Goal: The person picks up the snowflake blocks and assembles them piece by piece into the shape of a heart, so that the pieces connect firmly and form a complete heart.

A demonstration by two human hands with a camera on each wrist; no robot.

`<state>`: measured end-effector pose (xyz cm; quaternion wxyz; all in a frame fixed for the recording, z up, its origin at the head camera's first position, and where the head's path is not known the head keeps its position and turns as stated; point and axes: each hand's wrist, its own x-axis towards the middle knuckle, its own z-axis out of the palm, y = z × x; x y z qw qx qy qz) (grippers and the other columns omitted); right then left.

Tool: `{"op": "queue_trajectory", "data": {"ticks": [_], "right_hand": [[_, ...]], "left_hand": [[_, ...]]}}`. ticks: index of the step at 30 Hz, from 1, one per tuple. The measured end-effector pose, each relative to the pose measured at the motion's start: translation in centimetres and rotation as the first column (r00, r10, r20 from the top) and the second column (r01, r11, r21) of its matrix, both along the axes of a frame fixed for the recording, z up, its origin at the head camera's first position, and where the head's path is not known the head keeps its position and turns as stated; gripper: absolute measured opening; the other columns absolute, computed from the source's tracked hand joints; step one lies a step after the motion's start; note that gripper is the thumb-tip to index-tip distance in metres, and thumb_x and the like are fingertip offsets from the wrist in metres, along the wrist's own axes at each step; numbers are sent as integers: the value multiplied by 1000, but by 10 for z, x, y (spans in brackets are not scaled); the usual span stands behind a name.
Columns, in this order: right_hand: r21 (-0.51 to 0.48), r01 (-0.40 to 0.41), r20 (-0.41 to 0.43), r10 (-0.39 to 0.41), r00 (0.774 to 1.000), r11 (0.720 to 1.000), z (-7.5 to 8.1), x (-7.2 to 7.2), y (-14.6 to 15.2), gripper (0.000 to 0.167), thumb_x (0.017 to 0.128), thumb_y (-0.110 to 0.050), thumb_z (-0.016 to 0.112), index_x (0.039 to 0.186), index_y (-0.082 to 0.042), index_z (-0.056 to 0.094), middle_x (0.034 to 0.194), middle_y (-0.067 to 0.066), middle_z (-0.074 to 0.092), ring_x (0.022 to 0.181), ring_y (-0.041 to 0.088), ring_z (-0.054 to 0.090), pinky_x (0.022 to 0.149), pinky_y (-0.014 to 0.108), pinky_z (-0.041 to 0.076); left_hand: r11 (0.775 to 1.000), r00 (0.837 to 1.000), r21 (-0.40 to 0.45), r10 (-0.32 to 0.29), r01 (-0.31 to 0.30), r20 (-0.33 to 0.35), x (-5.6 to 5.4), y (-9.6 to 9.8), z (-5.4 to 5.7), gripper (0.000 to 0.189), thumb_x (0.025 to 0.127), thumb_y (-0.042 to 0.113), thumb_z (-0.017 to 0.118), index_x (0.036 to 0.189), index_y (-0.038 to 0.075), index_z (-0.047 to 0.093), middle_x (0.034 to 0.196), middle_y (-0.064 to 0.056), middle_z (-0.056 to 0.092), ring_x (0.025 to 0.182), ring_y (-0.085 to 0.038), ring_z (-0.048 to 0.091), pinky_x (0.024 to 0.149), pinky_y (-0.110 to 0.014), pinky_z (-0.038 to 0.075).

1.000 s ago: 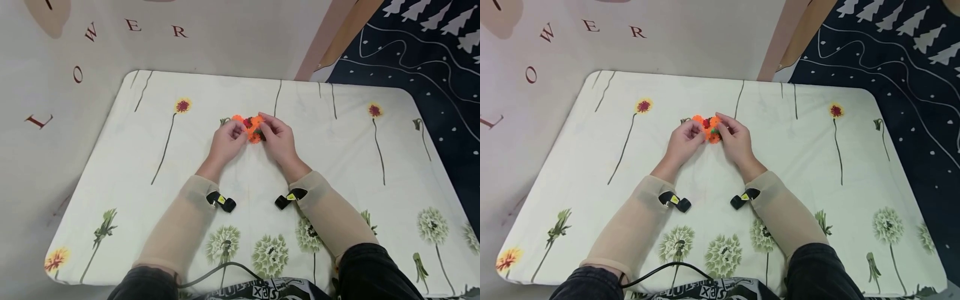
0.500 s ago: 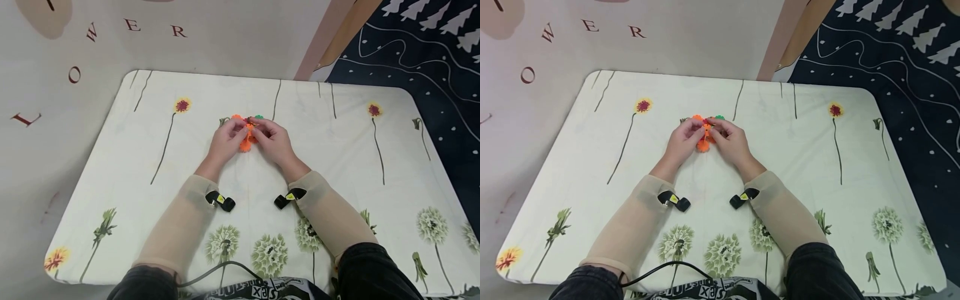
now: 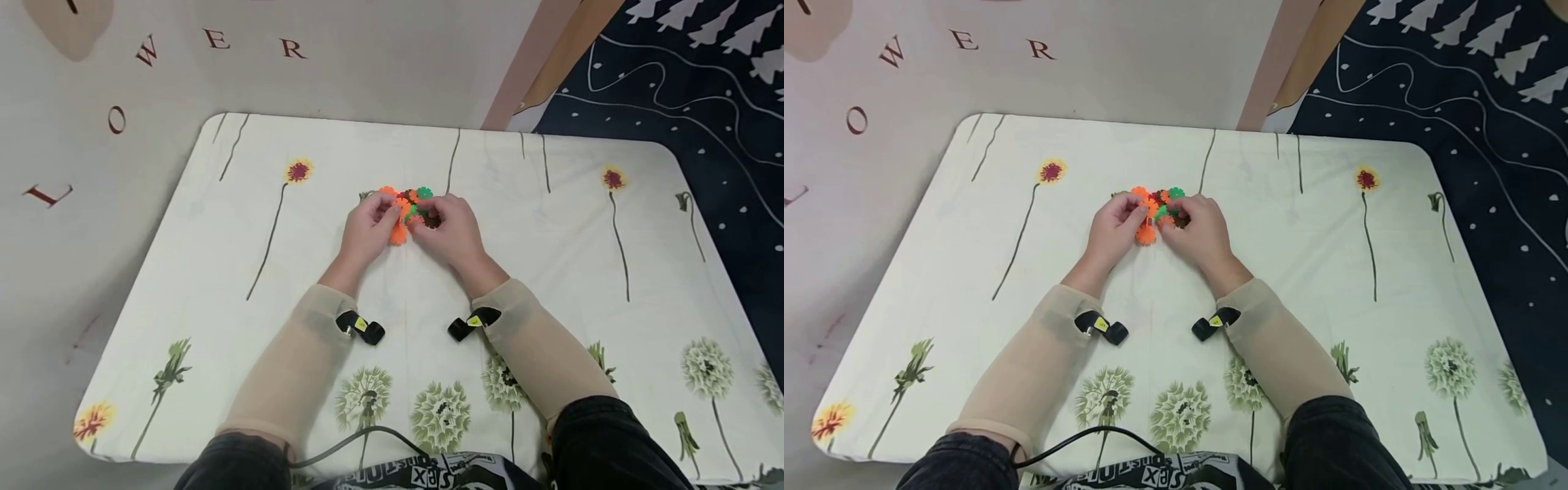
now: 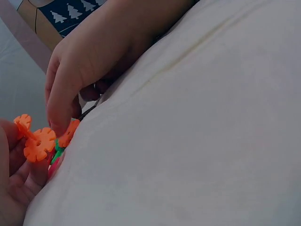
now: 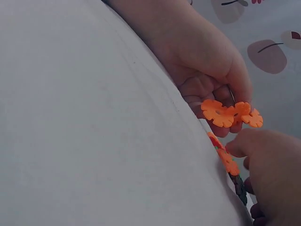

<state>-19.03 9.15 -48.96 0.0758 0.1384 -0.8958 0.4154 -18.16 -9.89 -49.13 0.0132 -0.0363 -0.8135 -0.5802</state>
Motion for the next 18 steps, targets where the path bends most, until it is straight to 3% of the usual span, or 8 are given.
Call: {"op": "queue_trajectory", "data": {"ticks": [3, 7, 18], "right_hand": [[101, -33, 50, 28, 998, 994, 1, -1, 0, 41, 91, -25, 81, 125, -4, 76, 90, 5, 61, 89, 25, 52, 82, 39, 44], [136, -64, 18, 62, 998, 989, 1, -1, 1, 38, 93, -23, 81, 126, -4, 77, 89, 6, 61, 87, 27, 52, 79, 39, 42], [73, -67, -41, 70, 997, 995, -2, -1, 2, 26, 94, -17, 83, 116, -4, 81, 99, 10, 68, 92, 27, 57, 82, 41, 46]], "left_hand": [[1000, 1000, 6, 7, -7, -5, 1, 0, 0, 14, 109, 19, 64, 117, 8, 69, 108, -6, 66, 95, -22, 61, 82, -33, 53], [1000, 1000, 17, 16, -16, -11, 1, 0, 1, 13, 109, 18, 63, 116, 9, 68, 107, -6, 66, 94, -22, 61, 82, -33, 53], [1000, 1000, 21, 18, -18, 3, 1, 1, 1, 12, 109, 20, 63, 114, 10, 67, 109, -7, 66, 92, -22, 62, 79, -32, 52]]}}
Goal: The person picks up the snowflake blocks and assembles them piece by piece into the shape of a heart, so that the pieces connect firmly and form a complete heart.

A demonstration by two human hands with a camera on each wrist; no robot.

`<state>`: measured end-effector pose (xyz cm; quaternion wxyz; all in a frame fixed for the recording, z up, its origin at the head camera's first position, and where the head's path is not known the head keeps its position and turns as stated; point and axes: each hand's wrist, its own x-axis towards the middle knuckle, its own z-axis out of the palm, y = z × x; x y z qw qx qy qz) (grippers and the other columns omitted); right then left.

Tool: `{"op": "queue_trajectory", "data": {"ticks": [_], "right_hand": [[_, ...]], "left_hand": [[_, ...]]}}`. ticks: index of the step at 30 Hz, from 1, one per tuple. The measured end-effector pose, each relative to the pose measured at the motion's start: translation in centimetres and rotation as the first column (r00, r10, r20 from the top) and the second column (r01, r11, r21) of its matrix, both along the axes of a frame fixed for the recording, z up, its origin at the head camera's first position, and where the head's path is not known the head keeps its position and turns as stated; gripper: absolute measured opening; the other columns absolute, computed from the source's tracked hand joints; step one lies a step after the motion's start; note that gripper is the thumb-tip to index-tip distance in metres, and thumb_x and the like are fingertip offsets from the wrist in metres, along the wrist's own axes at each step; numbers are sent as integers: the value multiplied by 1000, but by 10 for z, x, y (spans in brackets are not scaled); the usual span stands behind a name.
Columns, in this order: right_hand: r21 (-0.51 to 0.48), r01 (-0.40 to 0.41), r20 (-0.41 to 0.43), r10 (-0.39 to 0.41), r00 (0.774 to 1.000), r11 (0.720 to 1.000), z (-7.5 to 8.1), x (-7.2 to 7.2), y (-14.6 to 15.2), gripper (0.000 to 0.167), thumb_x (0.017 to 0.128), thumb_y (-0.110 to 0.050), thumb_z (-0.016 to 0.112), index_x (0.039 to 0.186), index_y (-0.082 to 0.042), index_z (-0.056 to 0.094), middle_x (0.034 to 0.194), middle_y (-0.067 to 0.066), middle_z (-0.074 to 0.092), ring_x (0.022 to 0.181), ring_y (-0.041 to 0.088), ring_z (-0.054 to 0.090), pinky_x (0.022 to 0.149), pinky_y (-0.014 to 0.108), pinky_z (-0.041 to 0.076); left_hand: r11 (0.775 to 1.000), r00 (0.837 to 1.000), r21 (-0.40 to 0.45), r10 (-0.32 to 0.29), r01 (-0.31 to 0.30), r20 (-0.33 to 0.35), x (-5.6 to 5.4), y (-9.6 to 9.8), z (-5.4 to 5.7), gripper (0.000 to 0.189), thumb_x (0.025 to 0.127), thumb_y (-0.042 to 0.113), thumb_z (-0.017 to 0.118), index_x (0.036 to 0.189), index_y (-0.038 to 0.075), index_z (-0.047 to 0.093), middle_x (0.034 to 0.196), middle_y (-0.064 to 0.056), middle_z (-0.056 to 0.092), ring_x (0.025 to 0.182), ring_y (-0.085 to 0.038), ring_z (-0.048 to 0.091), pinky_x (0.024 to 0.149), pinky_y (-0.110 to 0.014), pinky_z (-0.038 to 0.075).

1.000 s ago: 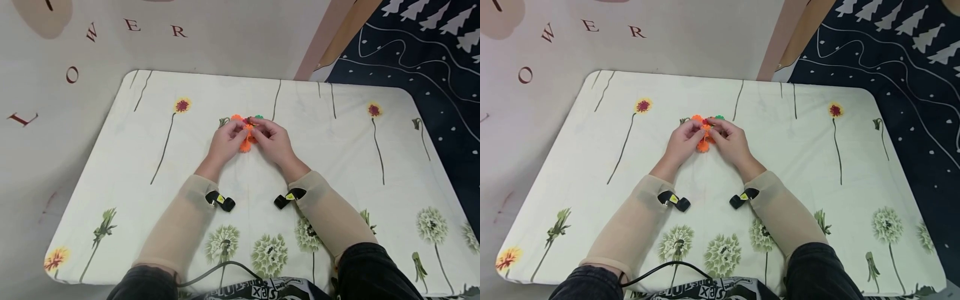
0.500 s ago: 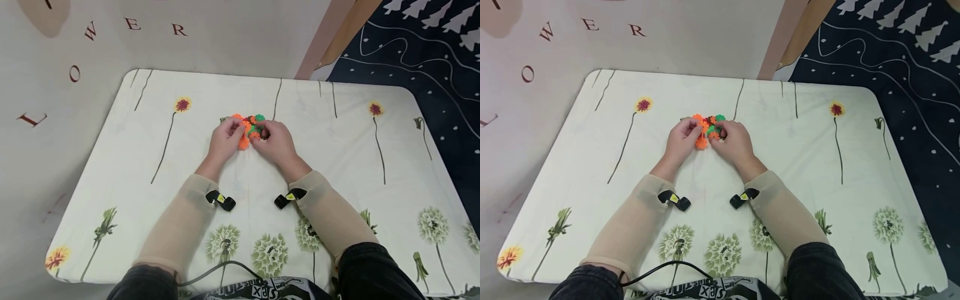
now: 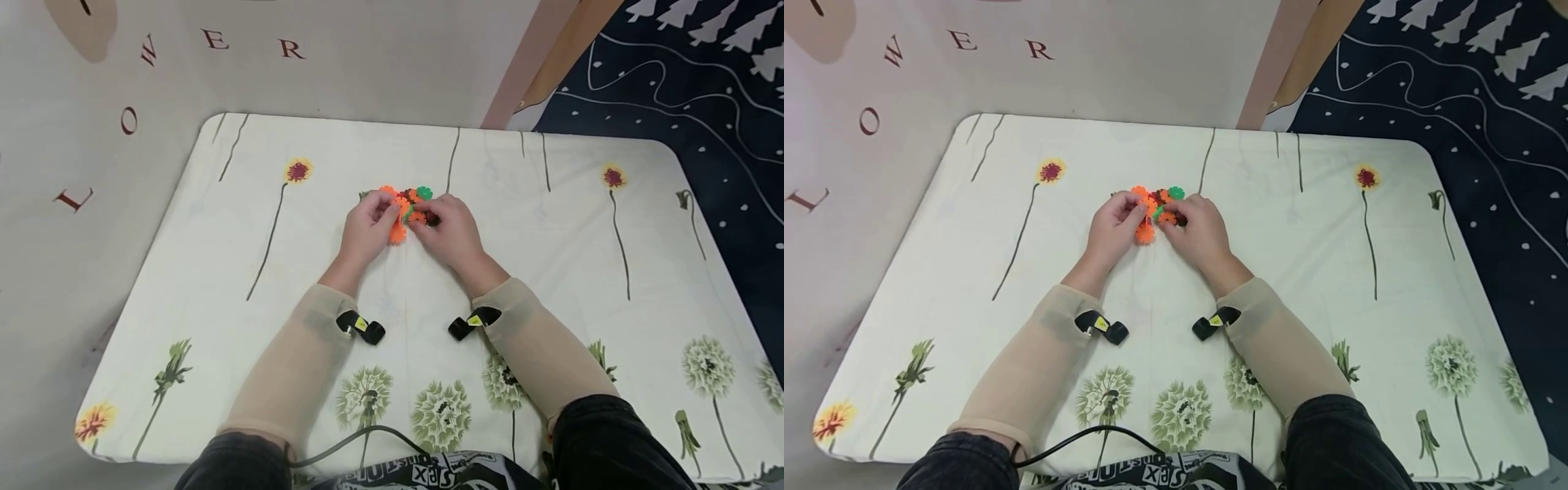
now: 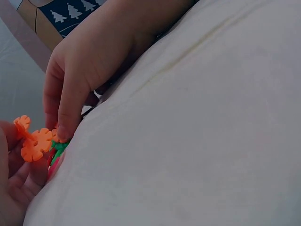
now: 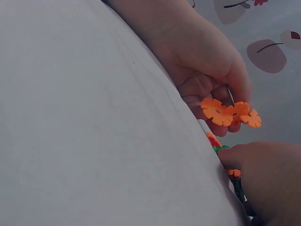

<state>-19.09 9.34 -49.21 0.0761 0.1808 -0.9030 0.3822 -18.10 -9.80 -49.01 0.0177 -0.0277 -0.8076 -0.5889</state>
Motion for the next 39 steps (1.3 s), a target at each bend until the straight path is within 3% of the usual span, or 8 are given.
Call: {"op": "queue_trajectory", "data": {"ticks": [5, 10, 17, 22, 25, 32, 39], "right_hand": [[-37, 4, 17, -4, 1000, 999, 1, 0, -1, 26, 95, -16, 83, 118, -4, 80, 105, 11, 70, 95, 27, 59, 85, 42, 48], [-85, 23, 40, -20, 999, 996, 3, 1, -2, 28, 98, -16, 80, 124, -4, 77, 100, 10, 71, 89, 24, 61, 81, 38, 51], [-179, 82, 69, -71, 995, 980, 3, 3, -4, 27, 101, -16, 77, 126, -6, 76, 99, 8, 71, 81, 21, 57, 73, 30, 49], [-285, 98, 28, -94, 995, 953, 2, 3, -5, 31, 101, -14, 76, 129, -2, 71, 95, 9, 70, 77, 20, 56, 68, 26, 46], [-348, 83, 3, -88, 996, 934, 1, 4, -5, 35, 101, -13, 76, 132, -1, 66, 94, 9, 67, 75, 20, 55, 67, 24, 45], [-438, 38, -33, -58, 998, 898, 0, 4, -5, 29, 100, -6, 76, 126, 1, 64, 92, 13, 66, 75, 20, 54, 67, 24, 45], [-465, 28, -18, -42, 999, 885, 0, 5, -7, 29, 97, -3, 79, 122, 5, 66, 94, 19, 70, 76, 22, 53, 67, 22, 43]], "left_hand": [[998, 1000, 63, 3, -5, 18, 1, 0, 1, 13, 111, 21, 59, 117, 11, 66, 114, -8, 63, 86, -20, 70, 69, -26, 55], [987, 999, 158, -8, 3, 34, 1, -1, 2, 17, 113, 19, 55, 124, 8, 63, 115, -9, 57, 87, -22, 75, 74, -25, 60], [999, 999, 47, 3, -1, -34, 0, -2, 1, 18, 110, 21, 60, 119, 6, 66, 107, -7, 63, 86, -21, 60, 77, -30, 51], [998, 998, -65, -29, 25, -55, 0, -1, 2, 18, 101, 19, 75, 115, 9, 70, 110, -4, 65, 93, -20, 57, 81, -31, 50], [992, 996, -123, -48, 38, -77, 0, -2, 0, 14, 99, 15, 78, 111, 9, 74, 110, -4, 64, 96, -20, 56, 84, -31, 50], [991, 992, -122, -66, 52, -112, 0, -3, -1, 17, 92, 9, 84, 107, 7, 75, 106, -7, 64, 95, -21, 61, 87, -33, 54], [993, 998, -110, -39, 32, -58, -1, -2, 0, 20, 96, 15, 82, 113, 9, 74, 112, -4, 70, 100, -20, 62, 91, -34, 55]]}}
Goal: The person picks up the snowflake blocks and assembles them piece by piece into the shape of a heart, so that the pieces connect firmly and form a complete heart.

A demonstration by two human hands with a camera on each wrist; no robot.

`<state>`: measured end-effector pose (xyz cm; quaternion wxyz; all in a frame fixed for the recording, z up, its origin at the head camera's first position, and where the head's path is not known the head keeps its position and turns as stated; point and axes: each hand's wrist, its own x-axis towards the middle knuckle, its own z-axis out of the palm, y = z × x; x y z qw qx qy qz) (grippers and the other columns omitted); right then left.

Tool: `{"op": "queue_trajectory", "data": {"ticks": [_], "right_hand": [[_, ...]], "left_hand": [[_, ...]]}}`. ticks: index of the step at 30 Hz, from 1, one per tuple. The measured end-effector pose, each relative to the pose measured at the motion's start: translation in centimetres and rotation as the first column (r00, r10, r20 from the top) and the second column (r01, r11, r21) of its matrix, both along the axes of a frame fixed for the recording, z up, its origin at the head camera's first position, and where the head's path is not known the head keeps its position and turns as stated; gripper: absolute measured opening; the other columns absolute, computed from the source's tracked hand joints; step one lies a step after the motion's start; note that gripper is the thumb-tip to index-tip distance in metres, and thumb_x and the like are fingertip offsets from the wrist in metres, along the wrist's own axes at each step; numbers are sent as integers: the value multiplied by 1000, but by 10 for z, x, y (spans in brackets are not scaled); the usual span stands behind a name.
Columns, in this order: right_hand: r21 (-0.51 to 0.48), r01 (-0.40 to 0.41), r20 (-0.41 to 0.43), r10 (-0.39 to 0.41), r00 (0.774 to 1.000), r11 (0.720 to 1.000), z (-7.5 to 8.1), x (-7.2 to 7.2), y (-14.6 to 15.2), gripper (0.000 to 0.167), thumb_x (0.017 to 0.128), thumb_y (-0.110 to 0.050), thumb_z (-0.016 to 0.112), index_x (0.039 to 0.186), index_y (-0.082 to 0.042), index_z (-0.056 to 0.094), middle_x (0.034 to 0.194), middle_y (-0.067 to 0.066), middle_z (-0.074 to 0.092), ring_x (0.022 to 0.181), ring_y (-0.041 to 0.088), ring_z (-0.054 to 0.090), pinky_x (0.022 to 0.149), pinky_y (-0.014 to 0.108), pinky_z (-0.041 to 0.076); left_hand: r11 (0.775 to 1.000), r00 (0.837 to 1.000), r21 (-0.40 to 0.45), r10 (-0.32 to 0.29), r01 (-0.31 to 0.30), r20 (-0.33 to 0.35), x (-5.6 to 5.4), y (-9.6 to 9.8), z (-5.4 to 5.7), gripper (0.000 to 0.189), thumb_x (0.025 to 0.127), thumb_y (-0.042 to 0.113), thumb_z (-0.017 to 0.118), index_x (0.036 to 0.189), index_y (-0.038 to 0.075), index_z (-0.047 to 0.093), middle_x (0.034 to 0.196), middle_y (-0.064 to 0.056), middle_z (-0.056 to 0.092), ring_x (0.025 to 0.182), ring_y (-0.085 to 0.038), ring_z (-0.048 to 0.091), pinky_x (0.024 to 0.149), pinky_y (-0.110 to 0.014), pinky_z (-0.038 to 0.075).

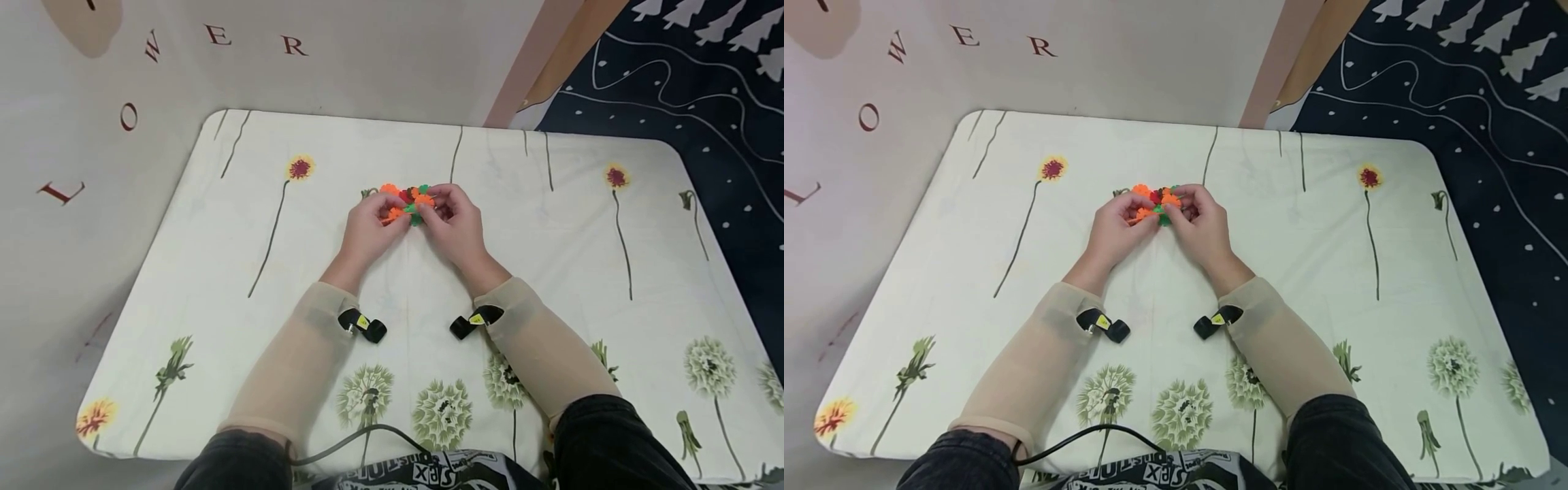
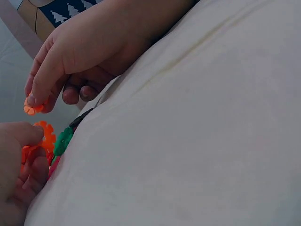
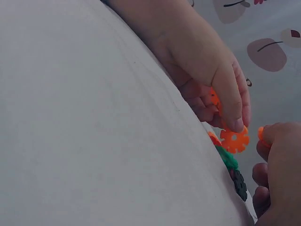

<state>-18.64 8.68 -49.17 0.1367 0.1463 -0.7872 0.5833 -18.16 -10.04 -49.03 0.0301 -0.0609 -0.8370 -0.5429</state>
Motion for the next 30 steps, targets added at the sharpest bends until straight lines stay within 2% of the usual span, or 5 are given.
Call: {"op": "queue_trajectory", "data": {"ticks": [11, 15, 19, 24, 30], "right_hand": [[-4, -16, -13, 16, 1000, 1000, -1, -2, 2, 22, 95, -2, 80, 115, 2, 71, 86, 13, 67, 71, 17, 56, 65, 21, 47], [-2, -7, -24, 7, 1000, 1000, -3, -1, 0, 21, 94, 1, 80, 114, 3, 73, 88, 17, 68, 72, 17, 57, 67, 20, 47], [3, -9, -61, 9, 998, 1000, -3, 0, -1, 21, 93, 7, 79, 112, 9, 74, 93, 24, 72, 73, 21, 55, 68, 19, 45], [2, -19, -108, 20, 994, 1000, 15, 9, -6, 20, 90, 14, 77, 110, 13, 74, 95, 28, 73, 75, 28, 60, 70, 17, 48], [16, -24, -152, 26, 988, 1000, 32, 17, -8, 19, 87, 17, 79, 104, 14, 75, 92, 27, 73, 74, 32, 65, 71, 18, 52]], "left_hand": [[998, 999, 32, 45, -45, 17, 1, 2, 1, 18, 97, 19, 82, 112, 11, 74, 112, -4, 73, 96, -20, 67, 90, -35, 58], [998, 999, 55, 40, -41, 13, 2, 1, 0, 16, 94, 15, 84, 108, 11, 76, 111, -3, 74, 92, -20, 70, 87, -34, 59], [996, 999, 81, 25, -24, -19, 2, 1, -1, 16, 93, 11, 85, 107, 7, 78, 111, -5, 75, 100, -19, 69, 93, -31, 58], [994, 998, 110, 12, -4, -65, 1, 1, -1, 13, 98, 9, 80, 110, 4, 80, 119, -6, 78, 114, -17, 70, 100, -28, 55], [990, 998, 140, -2, 12, -70, -1, 1, -3, 35, 99, 4, 75, 134, 5, 71, 130, -6, 74, 120, -16, 68, 104, -26, 53]]}}
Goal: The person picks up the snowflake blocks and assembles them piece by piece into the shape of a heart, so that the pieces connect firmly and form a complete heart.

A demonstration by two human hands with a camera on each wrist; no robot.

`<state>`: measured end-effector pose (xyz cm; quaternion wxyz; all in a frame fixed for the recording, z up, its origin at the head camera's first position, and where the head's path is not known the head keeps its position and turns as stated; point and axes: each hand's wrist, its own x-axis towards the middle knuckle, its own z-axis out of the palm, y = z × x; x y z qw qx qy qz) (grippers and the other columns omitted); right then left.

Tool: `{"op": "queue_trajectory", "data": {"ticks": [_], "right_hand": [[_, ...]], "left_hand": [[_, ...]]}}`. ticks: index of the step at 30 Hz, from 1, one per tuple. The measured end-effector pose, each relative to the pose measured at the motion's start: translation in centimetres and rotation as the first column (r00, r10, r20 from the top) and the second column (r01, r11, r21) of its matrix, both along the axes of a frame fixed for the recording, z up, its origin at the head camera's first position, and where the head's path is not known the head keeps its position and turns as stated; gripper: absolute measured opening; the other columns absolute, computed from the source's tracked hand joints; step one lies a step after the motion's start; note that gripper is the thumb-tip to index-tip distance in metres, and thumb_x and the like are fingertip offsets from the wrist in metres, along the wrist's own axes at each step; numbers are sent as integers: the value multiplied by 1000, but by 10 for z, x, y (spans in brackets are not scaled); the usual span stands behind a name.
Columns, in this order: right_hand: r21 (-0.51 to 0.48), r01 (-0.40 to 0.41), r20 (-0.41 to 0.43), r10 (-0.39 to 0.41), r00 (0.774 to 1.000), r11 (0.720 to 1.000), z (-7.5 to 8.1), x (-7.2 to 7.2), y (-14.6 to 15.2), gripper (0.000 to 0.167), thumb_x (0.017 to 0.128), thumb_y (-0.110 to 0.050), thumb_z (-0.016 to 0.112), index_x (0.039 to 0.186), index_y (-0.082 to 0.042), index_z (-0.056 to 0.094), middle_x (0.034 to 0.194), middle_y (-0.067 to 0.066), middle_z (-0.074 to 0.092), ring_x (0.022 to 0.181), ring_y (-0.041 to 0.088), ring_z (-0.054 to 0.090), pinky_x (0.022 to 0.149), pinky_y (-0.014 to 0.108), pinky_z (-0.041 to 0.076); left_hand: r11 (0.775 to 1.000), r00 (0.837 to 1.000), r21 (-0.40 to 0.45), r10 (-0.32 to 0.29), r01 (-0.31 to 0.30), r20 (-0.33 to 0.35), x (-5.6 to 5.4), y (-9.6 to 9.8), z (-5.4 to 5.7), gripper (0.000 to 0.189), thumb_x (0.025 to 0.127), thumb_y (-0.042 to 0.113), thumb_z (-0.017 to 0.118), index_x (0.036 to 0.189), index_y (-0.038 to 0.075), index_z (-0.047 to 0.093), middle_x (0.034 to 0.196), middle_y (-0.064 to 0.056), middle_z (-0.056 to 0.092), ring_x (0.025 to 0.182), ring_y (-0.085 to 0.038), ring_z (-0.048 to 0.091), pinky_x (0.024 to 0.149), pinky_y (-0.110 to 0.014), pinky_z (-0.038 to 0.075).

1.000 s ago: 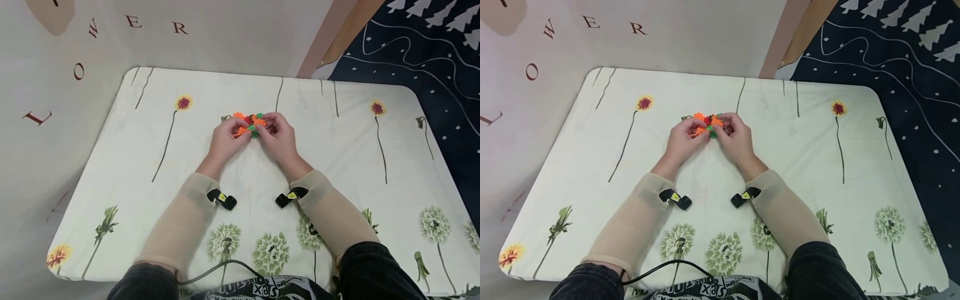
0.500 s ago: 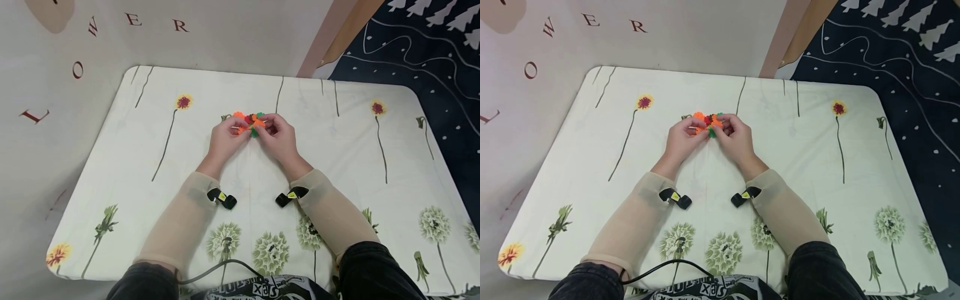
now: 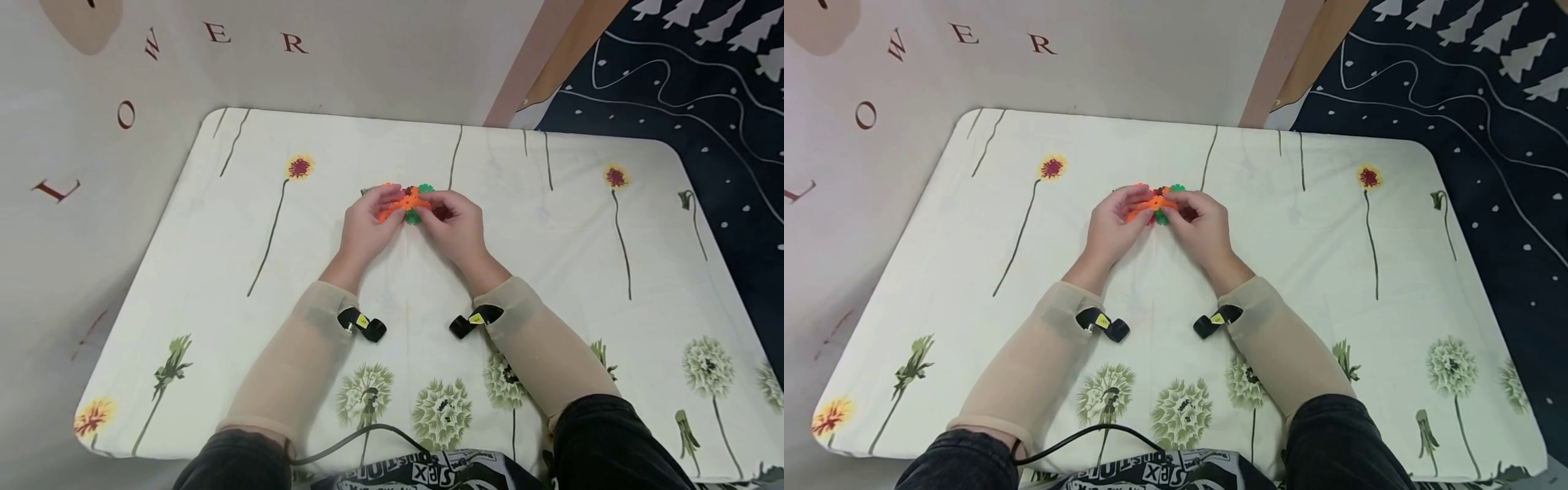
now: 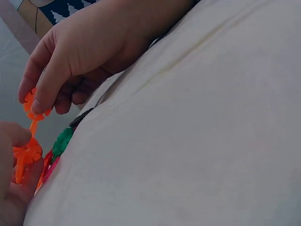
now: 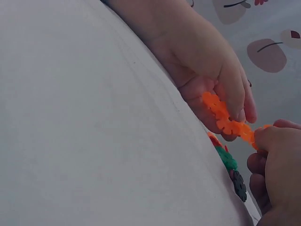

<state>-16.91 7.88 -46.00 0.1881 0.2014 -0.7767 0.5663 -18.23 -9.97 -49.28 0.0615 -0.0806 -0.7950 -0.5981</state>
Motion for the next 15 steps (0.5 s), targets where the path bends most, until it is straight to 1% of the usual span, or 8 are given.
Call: {"op": "queue_trajectory", "data": {"ticks": [2, 3, 6, 8, 9, 11, 14, 15], "right_hand": [[3, 2, -13, -2, 1000, 1000, 0, 0, 0, 17, 86, 17, 80, 102, 14, 75, 92, 27, 74, 74, 34, 67, 71, 19, 53], [1, 2, -15, -2, 1000, 1000, 0, 0, 0, 17, 85, 18, 80, 101, 14, 75, 93, 27, 74, 75, 36, 68, 72, 19, 54], [-17, -2, -9, 2, 1000, 1000, 1, 1, 0, 15, 85, 20, 78, 99, 15, 74, 92, 29, 74, 76, 41, 70, 73, 19, 56], [-28, -6, 8, 6, 1000, 1000, 1, 1, 0, 12, 86, 20, 78, 96, 16, 73, 91, 29, 74, 77, 44, 71, 74, 17, 55], [-33, -12, 21, 13, 1000, 999, -3, -1, 1, 11, 87, 18, 78, 96, 15, 73, 92, 28, 74, 78, 44, 72, 75, 17, 56], [-30, -13, 41, 14, 999, 999, -13, -6, 4, 9, 88, 14, 80, 94, 12, 74, 91, 25, 75, 79, 40, 72, 76, 17, 56], [-18, -4, 58, 5, 998, 1000, -26, -14, 7, 9, 88, 10, 82, 94, 8, 75, 91, 22, 75, 80, 33, 72, 77, 16, 56], [-16, -1, 61, 2, 998, 1000, -30, -16, 7, 9, 88, 9, 83, 95, 8, 76, 91, 21, 76, 80, 31, 72, 78, 16, 56]], "left_hand": [[1000, 1000, 23, -5, 5, 4, 0, 0, -1, 34, 99, 6, 77, 133, 4, 71, 132, -6, 73, 119, -17, 69, 102, -26, 54], [999, 1000, 42, -2, 1, 15, -1, 0, -1, 31, 99, 8, 77, 129, 3, 73, 131, -6, 73, 118, -17, 70, 101, -27, 55], [998, 999, 60, 19, -22, 40, -1, 1, 0, 20, 101, 14, 76, 117, 3, 78, 128, -4, 76, 112, -17, 73, 94, -27, 58], [996, 998, 81, 28, -33, 61, -1, 1, 1, 16, 102, 13, 74, 113, 3, 79, 123, -5, 77, 107, -17, 74, 90, -28, 60], [995, 997, 88, 30, -36, 68, 0, 2, 1, 15, 103, 12, 74, 113, 3, 79, 121, -6, 78, 106, -17, 75, 89, -28, 61], [996, 998, 89, 27, -32, 61, 0, 2, 1, 15, 102, 7, 73, 115, 3, 79, 115, -8, 78, 102, -19, 75, 88, -28, 61], [995, 998, 96, 11, -17, 59, 0, 2, 1, 14, 101, 2, 73, 114, 2, 78, 111, -10, 77, 101, -20, 75, 89, -30, 61], [996, 999, 88, 10, -14, 48, 0, 2, 1, 14, 100, 1, 73, 113, 2, 78, 111, -10, 77, 101, -20, 74, 90, -29, 60]]}}
